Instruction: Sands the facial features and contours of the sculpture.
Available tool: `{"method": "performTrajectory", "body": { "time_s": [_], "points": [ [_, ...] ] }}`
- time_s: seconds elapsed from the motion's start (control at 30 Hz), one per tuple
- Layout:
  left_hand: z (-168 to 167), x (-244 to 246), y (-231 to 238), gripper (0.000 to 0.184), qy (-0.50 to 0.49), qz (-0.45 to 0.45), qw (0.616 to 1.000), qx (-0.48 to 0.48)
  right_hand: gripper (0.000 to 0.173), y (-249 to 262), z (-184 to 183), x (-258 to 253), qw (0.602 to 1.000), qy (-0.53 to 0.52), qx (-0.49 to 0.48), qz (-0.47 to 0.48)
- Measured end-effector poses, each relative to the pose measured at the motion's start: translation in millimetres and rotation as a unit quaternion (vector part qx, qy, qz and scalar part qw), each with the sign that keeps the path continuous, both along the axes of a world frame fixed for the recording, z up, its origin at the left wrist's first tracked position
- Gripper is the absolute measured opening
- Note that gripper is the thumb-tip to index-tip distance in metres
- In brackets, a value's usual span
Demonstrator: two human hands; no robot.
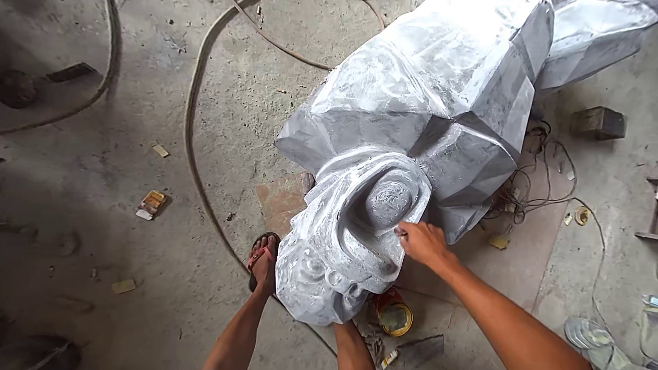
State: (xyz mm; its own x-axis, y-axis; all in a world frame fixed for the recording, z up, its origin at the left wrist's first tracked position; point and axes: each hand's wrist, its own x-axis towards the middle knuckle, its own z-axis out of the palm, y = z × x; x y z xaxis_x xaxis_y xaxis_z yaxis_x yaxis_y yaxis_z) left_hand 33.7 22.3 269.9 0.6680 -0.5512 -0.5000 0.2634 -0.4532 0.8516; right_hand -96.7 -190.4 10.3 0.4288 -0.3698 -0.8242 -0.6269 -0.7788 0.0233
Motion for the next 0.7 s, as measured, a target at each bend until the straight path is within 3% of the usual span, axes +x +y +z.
{"method": "performTrajectory", "body": {
  "time_s": [0.03,0.07,0.13,0.2,0.23,0.33,0.4,0.53,0.7],
  "points": [
    [-3.4,2.2,-4.3,0.053,0.007,-0.004,0.999,0.046,0.023,-14.4,-1.9,7.9,0.999,-0.015,-0.022,0.027],
    [-10.6,-1.2,2.0,0.059,0.019,0.004,0.999,0.029,0.021,-29.3,-0.9,15.0,0.998,-0.028,-0.031,0.048],
    [-35.9,-11.9,20.7,0.071,0.070,0.005,0.992,-0.102,0.018,-57.4,7.5,21.1,0.992,-0.060,-0.016,0.109],
    [-85.7,-18.6,16.6,0.057,0.072,-0.041,0.968,-0.239,0.019,-83.5,19.1,16.1,0.976,-0.109,-0.003,0.190],
    [-123.1,-20.1,8.4,0.048,0.011,-0.049,0.972,-0.231,0.020,-95.3,22.4,13.3,0.961,-0.145,-0.003,0.235],
    [-228.5,-20.9,-12.3,0.053,-0.178,-0.020,0.983,-0.034,0.023,-116.0,19.1,10.0,0.916,-0.218,-0.019,0.337],
    [-269.9,-27.1,-24.1,0.057,-0.238,-0.019,0.970,0.050,0.029,-116.2,8.0,5.5,0.897,-0.250,-0.012,0.363],
    [-276.7,-33.4,-37.0,0.055,-0.238,-0.013,0.959,0.152,0.023,-109.2,-18.8,-11.4,0.869,-0.302,0.027,0.392],
    [-281.8,-29.5,-33.4,0.056,-0.226,0.010,0.961,0.156,0.033,-74.4,-57.4,-21.6,0.859,-0.305,0.083,0.403]
  ]
}}
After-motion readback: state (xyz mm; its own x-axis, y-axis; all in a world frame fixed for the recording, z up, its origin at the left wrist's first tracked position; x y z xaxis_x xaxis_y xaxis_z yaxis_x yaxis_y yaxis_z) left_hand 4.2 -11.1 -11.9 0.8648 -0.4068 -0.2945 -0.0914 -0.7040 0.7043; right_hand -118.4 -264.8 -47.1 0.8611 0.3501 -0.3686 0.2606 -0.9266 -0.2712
